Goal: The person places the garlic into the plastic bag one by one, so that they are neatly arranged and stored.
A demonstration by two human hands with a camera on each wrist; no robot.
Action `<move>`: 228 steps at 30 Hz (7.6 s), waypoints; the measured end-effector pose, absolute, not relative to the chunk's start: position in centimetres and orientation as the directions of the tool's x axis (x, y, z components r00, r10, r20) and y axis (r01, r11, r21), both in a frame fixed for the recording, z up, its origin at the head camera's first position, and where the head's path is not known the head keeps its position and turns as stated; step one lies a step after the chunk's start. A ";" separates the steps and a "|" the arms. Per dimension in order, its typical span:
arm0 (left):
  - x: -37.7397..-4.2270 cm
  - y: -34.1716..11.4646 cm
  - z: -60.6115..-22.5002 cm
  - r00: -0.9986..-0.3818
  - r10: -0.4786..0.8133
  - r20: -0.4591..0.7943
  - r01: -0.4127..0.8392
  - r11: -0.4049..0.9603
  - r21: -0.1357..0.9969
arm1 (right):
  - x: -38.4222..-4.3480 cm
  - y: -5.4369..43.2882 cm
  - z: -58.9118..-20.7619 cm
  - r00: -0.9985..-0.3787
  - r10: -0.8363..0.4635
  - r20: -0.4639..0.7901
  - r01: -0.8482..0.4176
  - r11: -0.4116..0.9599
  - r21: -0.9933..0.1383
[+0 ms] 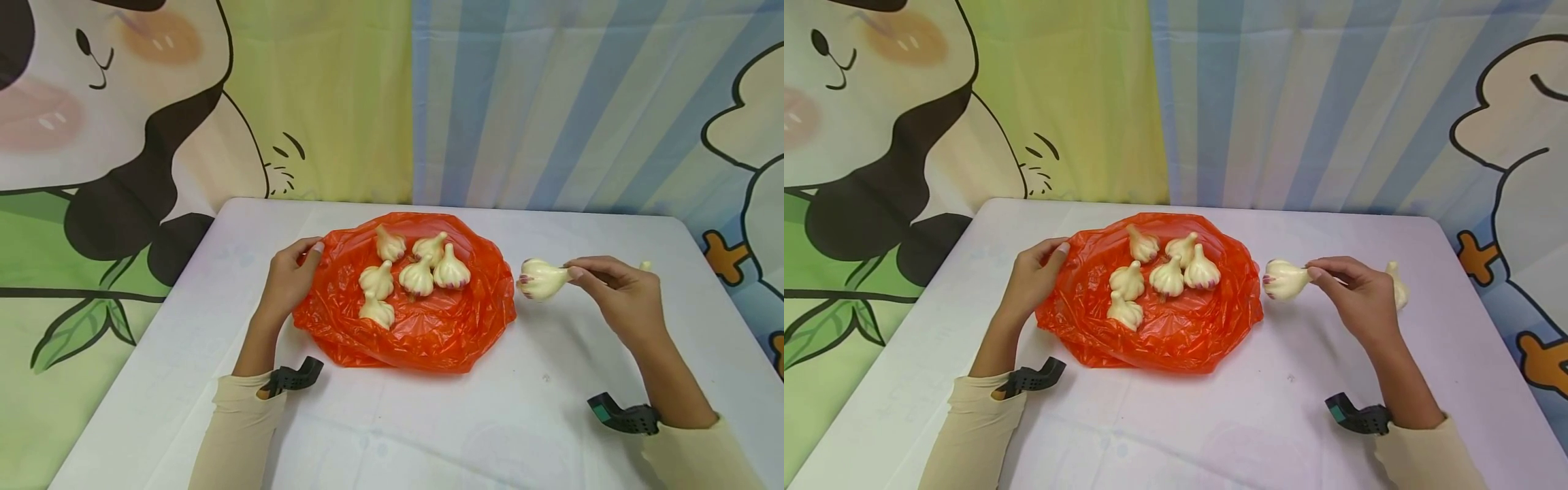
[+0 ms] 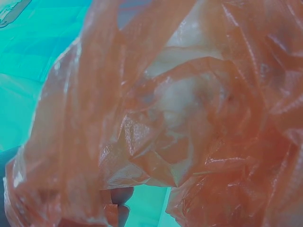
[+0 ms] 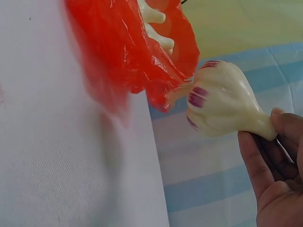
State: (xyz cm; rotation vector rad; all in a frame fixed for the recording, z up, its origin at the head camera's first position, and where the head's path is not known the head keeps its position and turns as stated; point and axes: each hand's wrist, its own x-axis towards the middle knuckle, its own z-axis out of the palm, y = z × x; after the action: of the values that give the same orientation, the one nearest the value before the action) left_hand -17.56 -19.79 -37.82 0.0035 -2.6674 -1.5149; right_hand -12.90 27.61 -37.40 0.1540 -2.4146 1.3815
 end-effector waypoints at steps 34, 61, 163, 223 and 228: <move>-17.6 -19.8 -37.7 -0.998 -0.036 0.059 0.033 0.509 0.860 | -14.8 22.9 -33.7 -0.874 -0.096 0.476 -0.485 0.212 -0.849; -17.7 -19.8 -38.0 -0.995 -0.018 0.096 0.074 0.508 0.858 | -17.2 14.9 -36.2 -0.895 -0.431 0.112 -0.315 0.433 -0.845; -17.6 -19.4 -38.0 -0.997 -0.028 0.072 0.047 0.517 0.855 | -14.0 33.6 -38.1 -0.938 0.176 0.299 -0.143 0.588 -0.796; -17.6 -19.3 -38.0 -0.998 -0.030 0.060 0.036 0.518 0.854 | -14.4 38.9 -41.1 -0.925 0.375 0.053 0.267 0.745 -0.611; -17.6 -19.4 -38.0 -0.998 -0.034 0.060 0.033 0.520 0.854 | -14.3 38.2 -40.7 -0.921 0.384 0.060 0.264 0.731 -0.630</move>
State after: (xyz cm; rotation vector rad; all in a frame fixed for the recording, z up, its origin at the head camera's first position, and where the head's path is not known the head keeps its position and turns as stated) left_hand -17.60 -19.35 -38.02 0.0004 -2.6784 -1.5065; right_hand -14.35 38.19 -40.66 -0.5195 -2.7464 0.9569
